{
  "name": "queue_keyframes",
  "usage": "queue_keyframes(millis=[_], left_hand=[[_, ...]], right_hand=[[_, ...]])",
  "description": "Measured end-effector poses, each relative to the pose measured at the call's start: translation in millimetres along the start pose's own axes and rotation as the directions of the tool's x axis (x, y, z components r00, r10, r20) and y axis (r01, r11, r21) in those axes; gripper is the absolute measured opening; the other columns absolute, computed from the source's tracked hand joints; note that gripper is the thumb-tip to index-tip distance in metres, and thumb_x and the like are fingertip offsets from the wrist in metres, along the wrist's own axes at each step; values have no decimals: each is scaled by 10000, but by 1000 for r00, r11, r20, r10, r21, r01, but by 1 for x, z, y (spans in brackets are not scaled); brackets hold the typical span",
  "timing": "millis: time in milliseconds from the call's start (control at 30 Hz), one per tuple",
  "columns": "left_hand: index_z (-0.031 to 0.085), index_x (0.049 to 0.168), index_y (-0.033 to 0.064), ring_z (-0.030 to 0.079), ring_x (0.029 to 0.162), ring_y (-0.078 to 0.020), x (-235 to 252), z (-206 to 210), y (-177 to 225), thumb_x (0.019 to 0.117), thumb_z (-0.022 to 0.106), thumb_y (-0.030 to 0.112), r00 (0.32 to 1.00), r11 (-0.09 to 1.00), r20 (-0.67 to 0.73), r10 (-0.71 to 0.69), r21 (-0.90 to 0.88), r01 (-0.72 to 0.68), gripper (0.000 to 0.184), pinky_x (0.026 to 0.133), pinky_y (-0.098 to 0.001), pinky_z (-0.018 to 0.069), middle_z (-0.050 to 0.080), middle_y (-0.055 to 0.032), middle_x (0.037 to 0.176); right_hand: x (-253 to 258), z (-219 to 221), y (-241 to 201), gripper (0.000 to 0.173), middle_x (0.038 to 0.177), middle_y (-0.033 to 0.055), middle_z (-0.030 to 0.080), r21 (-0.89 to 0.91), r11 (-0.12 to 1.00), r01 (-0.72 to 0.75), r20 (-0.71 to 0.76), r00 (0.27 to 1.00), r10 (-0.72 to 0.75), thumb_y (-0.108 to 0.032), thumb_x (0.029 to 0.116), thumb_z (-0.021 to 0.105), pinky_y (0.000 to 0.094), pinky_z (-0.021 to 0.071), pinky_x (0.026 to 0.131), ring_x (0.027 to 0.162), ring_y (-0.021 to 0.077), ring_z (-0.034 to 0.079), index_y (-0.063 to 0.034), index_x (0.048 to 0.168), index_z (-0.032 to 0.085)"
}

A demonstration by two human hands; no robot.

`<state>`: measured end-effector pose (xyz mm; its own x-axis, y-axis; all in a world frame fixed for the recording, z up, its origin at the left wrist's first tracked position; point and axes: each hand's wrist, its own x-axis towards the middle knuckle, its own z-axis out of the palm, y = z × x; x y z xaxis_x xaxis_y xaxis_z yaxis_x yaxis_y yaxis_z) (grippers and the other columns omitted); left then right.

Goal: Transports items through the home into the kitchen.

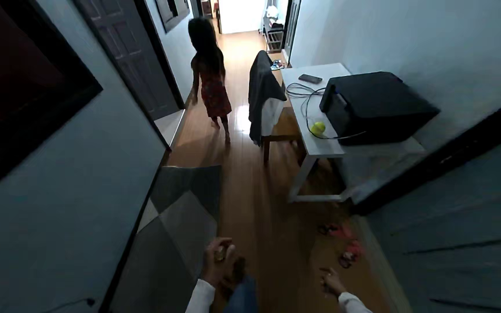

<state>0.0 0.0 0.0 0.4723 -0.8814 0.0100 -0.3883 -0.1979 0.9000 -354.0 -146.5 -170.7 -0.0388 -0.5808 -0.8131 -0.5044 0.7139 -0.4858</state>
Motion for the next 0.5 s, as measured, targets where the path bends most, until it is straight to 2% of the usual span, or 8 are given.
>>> queue_keyframes(millis=[67,133,233,267,333,367,433,500], left_hand=[[700,1160,-49,705,994,-225,46,1,-2,937,691,138,999,999,11,-44,20,44,291,930,-385,570,722,-175,1102],[692,1164,-60,709,915,-213,99,3,-13,935,687,108,998,998,27,-59,10,59,284,868,-374,588,723,-173,1062],[667,1195,-70,707,847,-202,182,2,-24,946,685,91,991,991,38,-126,-45,128,297,805,-365,598,720,-177,1041],[665,1198,-66,703,823,-186,210,0,-24,945,684,95,990,988,29,-138,-71,140,300,780,-352,601,718,-169,1030],[654,1203,-66,696,789,-151,262,-6,-22,947,672,108,989,981,27,-146,-123,149,310,740,-321,604,713,-148,1012],[649,1205,-68,685,782,-130,289,-8,-17,952,665,99,987,977,32,-156,-145,160,304,726,-300,596,708,-137,1011],[632,1220,-76,668,792,-115,337,-13,-2,975,653,72,980,966,66,-187,-168,195,286,732,-284,582,694,-134,1026],[639,1214,-72,660,752,-84,385,-17,7,970,645,74,985,975,82,-153,-148,163,284,701,-260,577,698,-109,984]], right_hand=[[17,10,-47,402,1230,261,589,47,999,6,-8,1000,-5,-55,1066,487,453,517,772,894,298,613,-35,1466,453],[34,25,-86,415,1165,233,602,103,995,-14,-25,1000,17,-26,1045,503,423,509,730,837,262,594,-41,1459,470],[56,41,-140,364,1004,177,590,135,991,18,-70,997,-8,-35,1044,498,365,470,644,714,197,529,1,1406,512],[64,43,-163,329,989,179,597,132,989,60,-104,994,-46,-73,1061,485,366,468,641,712,195,528,25,1370,535],[73,36,-220,349,1058,251,644,117,981,152,-190,973,-128,-176,1095,465,453,511,752,824,281,601,73,1314,574],[71,26,-260,366,1070,277,647,113,970,213,-242,953,-182,-189,1100,461,485,519,783,849,318,618,86,1313,574],[63,2,-334,377,1086,297,631,57,935,350,-338,888,-312,-178,1110,423,486,539,776,833,329,632,102,1340,529],[62,-25,-403,360,1101,318,630,-38,865,500,-453,763,-461,-137,1102,421,498,542,806,847,346,646,129,1313,539]])
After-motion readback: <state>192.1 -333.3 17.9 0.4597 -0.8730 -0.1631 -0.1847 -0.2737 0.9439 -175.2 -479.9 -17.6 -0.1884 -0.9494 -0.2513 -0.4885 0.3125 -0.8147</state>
